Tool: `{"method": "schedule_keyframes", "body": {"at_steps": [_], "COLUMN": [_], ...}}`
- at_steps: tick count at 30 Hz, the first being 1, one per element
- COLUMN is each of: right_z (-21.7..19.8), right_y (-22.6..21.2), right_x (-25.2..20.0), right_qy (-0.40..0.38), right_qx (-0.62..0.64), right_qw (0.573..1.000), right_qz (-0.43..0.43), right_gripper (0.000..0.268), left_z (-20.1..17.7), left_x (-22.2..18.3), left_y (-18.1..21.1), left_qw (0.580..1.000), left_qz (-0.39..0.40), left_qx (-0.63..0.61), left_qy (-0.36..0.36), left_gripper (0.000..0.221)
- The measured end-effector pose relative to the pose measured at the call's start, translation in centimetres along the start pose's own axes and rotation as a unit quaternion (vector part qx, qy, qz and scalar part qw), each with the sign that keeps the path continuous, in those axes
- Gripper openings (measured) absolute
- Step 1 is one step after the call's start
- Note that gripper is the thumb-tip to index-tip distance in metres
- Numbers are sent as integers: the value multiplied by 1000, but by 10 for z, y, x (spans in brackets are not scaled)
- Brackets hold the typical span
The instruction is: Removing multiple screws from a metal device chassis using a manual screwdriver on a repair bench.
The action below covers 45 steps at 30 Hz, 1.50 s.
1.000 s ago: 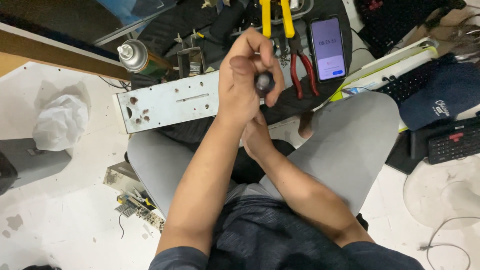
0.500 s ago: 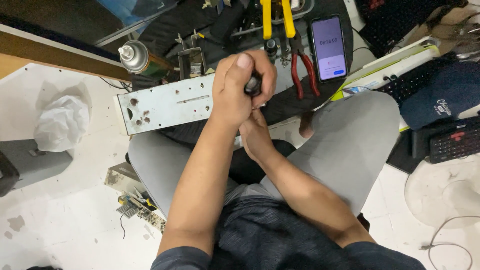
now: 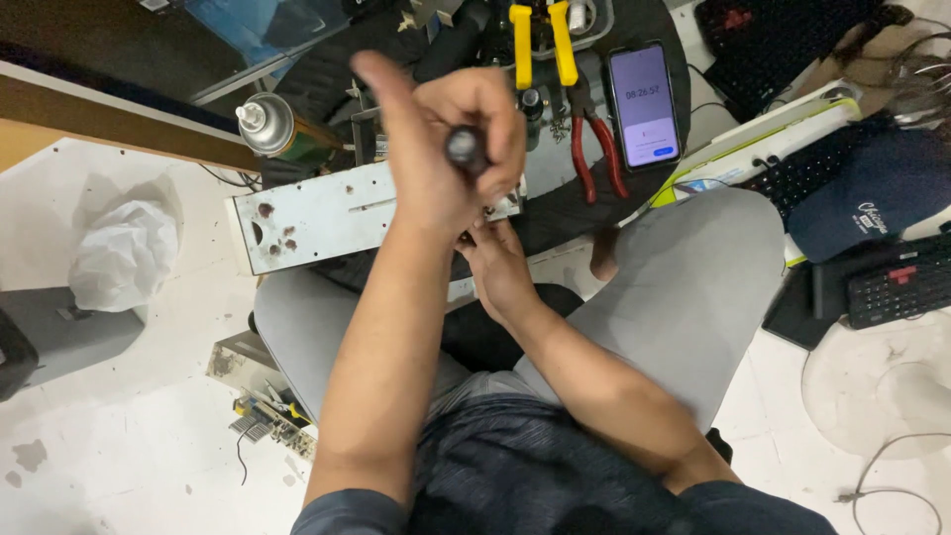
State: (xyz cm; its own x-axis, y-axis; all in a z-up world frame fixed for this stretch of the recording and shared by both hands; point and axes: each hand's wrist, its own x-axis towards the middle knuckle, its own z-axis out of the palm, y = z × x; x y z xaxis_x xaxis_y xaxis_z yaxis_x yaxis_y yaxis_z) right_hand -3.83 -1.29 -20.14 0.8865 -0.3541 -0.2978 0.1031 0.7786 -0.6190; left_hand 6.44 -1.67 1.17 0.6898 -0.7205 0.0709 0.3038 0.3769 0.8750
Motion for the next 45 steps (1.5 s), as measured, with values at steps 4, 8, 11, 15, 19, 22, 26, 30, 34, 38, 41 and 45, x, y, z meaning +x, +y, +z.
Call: {"method": "schedule_keyframes", "body": {"at_steps": [4,8,11,15,19,22,26,30,34,38,41,45], "right_z": [-6,-1,-31,-31,-13,16,53,59,44,48,25,9], "right_y": [4,1,45,44,20,-4,-25,-22,-10,-14,4,19], "right_x": [-3,2,18,20,14,7,4,6,12,13,30,36], "right_qy": [-56,-14,6,23,71,83,100,122,101,73,63,54], "right_qx": [40,53,42,7,23,43,37,-18,4,8,39,98], "right_qw": [997,998,999,1000,997,995,992,989,991,991,989,989], "right_qz": [-18,7,-4,-12,-28,-37,-65,-86,-91,-111,-124,-92], "right_gripper": [15,15,25,29,8,9,12,7,13,24,30,30], "left_z": [-4,-11,-21,-45,-58,-68,-64,-60,-69,-67,-63,-59], "left_x": [-18,-51,-93,-164,-213,-233,-260,-277,-282,-222,-166,-99], "left_y": [28,38,2,-74,-111,-120,-128,-109,-94,-46,-16,-6], "left_qw": [991,989,976,946,885,867,875,885,879,944,959,949], "left_qz": [132,71,3,-122,-228,-267,-336,-403,-415,-214,-101,-3], "left_qx": [-26,-52,-30,-82,-149,-159,-167,-79,-11,104,154,228], "left_qy": [-10,120,217,290,378,389,306,221,236,228,215,216], "left_gripper": [62,22,23,31,34,36,46,39,40,38,27,19]}}
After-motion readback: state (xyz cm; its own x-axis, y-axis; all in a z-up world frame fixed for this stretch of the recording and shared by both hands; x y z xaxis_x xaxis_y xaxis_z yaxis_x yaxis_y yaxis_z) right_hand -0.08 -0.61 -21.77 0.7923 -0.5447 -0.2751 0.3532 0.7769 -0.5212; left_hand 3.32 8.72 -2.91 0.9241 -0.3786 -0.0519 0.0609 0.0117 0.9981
